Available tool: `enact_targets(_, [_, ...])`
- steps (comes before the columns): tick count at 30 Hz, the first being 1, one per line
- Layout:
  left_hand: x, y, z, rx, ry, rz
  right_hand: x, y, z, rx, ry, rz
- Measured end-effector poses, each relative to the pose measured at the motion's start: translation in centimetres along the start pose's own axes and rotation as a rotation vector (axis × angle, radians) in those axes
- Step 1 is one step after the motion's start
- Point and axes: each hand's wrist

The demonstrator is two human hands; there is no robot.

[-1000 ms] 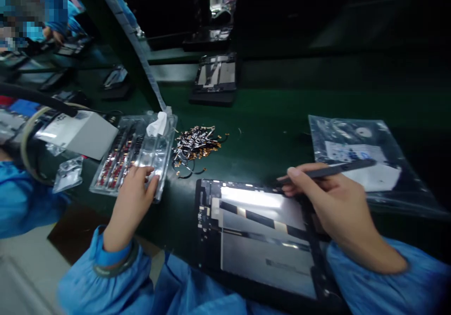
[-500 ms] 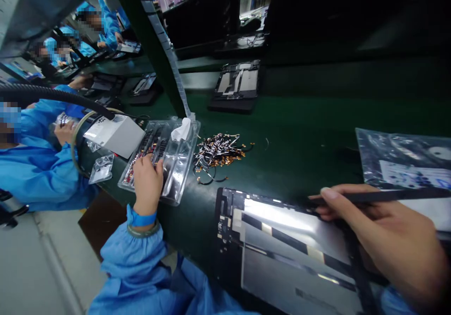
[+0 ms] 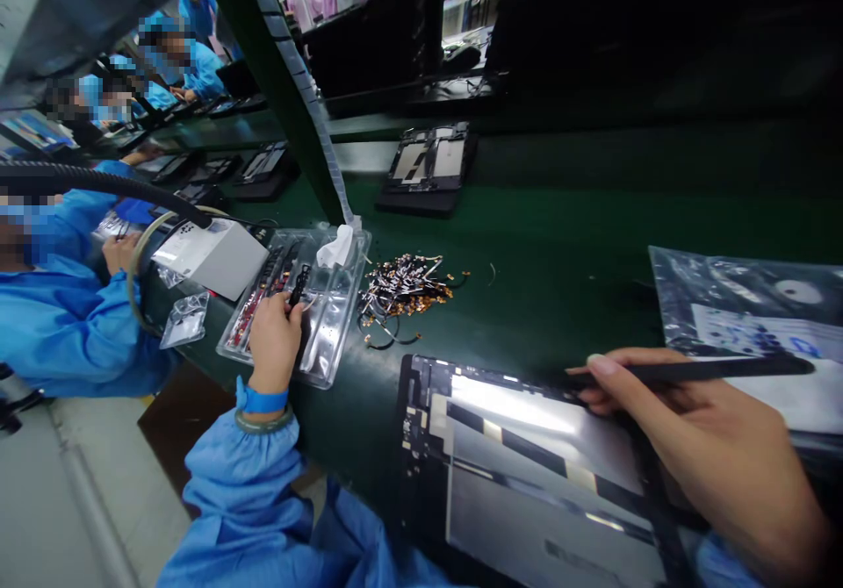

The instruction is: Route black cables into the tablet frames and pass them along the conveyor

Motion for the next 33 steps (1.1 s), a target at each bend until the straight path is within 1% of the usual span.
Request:
enact_targets(4, [0.3,0.3,0.0,0.061,0.023,0.012,0.3,0.0,-0.1,-0.008,-0.002,-0.014])
enact_targets(9, [0.1,0.5,-0.1,0.144,0.085,0.011,0.7,-0.1,-0.1,-0.028,-0.036,-0.068])
enact_targets(12, [-0.1,0.2,-0.2,0.226,0.149,-0.025,0.9,-0.2,-0.1,-0.028,-0.079,-0.107])
enact_targets(15, [-0.1,-0.5,-0.5,0.330,0.242,-0.073,1.2,-0.2,-0.3,-0.012,-0.158,-0.158])
enact_targets(17, [0.1,-1.0,-0.6,0.393,0.328,-0.105,1.6,-0.2,-0.3,0.001,-0.206,-0.241])
enact_targets(18, [0.3,-1.1,-0.6,0.416,0.378,-0.123,1.8,-0.2,-0.3,0.011,-0.229,-0.306])
enact_targets(20, [0.6,-1.3,-0.4,0.434,0.487,-0.158,2.1,-0.3,-0.2,0.024,-0.307,-0.455])
enact_targets(21, [0.8,-1.3,-0.2,0.421,0.546,-0.174,2.3,-0.3,-0.2,0.027,-0.358,-0.524])
enact_targets(23, [1.3,-1.2,0.2,0.357,0.658,-0.196,2.6,-0.4,-0.3,0.040,-0.383,-0.645])
enact_targets(25, [2.0,-0.9,0.1,0.282,0.739,-0.211,2.6,-0.3,-0.5,0.071,-0.244,-0.773])
enact_targets(27, [3.1,-0.3,-0.7,0.216,0.800,-0.216,2.4,0.2,-0.8,0.104,-0.040,-0.942])
enact_targets(28, [3.8,0.2,-1.3,0.180,0.828,-0.207,2.2,0.5,-0.9,0.095,0.033,-1.031])
enact_targets(29, [4.7,0.9,-2.1,0.113,0.878,-0.196,1.9,1.0,-0.9,0.071,0.079,-1.122])
enact_targets(30, [5.7,1.7,-2.9,0.011,0.949,-0.187,1.7,1.5,-0.9,0.040,0.110,-1.207])
enact_targets(31, [6.8,2.7,-3.7,-0.124,1.038,-0.184,1.4,2.1,-0.9,0.009,0.135,-1.284])
enact_targets(33, [9.1,4.8,-4.9,-0.494,1.261,-0.222,0.8,3.2,-0.5,-0.017,0.179,-1.403])
Point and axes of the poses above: each hand's wrist, its own y-axis away from the middle knuckle, its own z-axis out of the palm, x = y × z, and after that the axes turned 6 degrees about x, right-handed
